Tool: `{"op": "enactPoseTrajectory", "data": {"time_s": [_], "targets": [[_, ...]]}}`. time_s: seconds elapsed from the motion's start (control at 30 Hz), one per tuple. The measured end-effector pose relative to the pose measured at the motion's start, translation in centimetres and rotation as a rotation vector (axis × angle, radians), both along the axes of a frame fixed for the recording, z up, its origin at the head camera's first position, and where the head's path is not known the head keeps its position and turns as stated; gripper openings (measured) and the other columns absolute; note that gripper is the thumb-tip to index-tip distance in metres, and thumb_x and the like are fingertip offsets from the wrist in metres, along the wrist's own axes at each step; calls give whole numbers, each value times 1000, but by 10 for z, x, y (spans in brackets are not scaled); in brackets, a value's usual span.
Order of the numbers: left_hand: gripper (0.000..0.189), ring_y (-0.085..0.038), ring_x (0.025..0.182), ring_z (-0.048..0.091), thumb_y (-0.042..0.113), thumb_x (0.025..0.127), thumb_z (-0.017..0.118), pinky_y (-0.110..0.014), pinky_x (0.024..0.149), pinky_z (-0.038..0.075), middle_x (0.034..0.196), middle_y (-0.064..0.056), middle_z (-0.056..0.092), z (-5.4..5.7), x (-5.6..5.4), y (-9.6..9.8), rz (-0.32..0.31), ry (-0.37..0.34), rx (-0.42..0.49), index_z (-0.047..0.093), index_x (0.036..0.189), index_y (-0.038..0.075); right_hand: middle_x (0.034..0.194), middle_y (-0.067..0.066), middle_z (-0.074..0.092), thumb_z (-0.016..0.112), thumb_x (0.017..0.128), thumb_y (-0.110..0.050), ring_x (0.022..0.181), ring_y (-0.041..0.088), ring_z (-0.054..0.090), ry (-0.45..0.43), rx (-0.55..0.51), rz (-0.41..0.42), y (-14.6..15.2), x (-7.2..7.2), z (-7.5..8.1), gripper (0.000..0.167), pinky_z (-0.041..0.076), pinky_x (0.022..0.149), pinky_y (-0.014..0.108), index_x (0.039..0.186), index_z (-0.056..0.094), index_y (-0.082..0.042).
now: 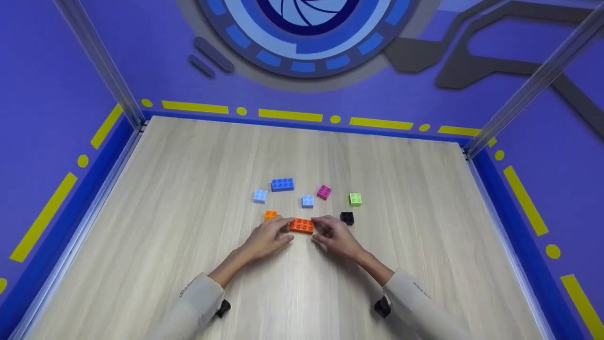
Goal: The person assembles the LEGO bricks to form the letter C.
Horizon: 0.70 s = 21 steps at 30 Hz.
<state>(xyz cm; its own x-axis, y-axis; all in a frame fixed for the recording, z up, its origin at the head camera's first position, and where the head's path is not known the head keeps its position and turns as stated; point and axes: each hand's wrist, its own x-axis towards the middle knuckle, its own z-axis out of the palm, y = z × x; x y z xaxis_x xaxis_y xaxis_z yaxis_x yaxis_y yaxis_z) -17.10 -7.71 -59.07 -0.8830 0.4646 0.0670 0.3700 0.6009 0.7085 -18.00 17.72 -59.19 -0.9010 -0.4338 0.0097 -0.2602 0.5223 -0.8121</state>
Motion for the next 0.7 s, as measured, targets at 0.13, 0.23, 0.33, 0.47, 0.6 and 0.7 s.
{"op": "enactPoseTrajectory", "data": {"time_s": [0.13,0.23,0.33,0.47,0.6,0.7], "targets": [[44,-11,82,48,21,96,70,-28,71,41,101,-9,66,0,2,-1,-8,4,-1,63,137,6,113,15,69,76,89,-4,87,17,63,39,32,-22,-3,2,-2,41,51,73,21,129,66,0],[43,-12,83,51,19,95,71,-28,71,43,99,-9,67,0,2,-1,-19,4,6,64,135,6,109,15,69,78,88,-4,86,20,63,68,42,-35,-3,5,-3,38,51,72,23,124,68,0],[41,-12,84,55,19,95,71,-28,72,45,99,-8,69,0,4,0,-23,-1,9,66,134,7,108,16,69,80,87,-6,86,24,63,83,39,-37,-2,7,-3,38,51,71,24,122,69,1],[39,-13,83,57,19,95,72,-28,72,46,97,-7,70,1,5,0,-26,6,16,67,132,8,107,17,69,81,86,-9,86,26,64,93,40,-31,-2,8,-2,39,50,71,24,121,69,2],[39,-13,83,59,19,95,72,-28,71,47,98,-6,70,0,5,1,-28,10,14,67,132,8,108,16,69,81,86,-12,86,25,64,80,57,-14,0,7,0,41,49,71,21,123,68,1],[43,-13,85,58,19,95,72,-28,73,48,102,-6,70,0,5,1,-20,20,18,63,136,8,112,15,69,83,85,-15,89,25,66,65,71,10,2,4,5,46,52,73,22,126,67,0]]}}
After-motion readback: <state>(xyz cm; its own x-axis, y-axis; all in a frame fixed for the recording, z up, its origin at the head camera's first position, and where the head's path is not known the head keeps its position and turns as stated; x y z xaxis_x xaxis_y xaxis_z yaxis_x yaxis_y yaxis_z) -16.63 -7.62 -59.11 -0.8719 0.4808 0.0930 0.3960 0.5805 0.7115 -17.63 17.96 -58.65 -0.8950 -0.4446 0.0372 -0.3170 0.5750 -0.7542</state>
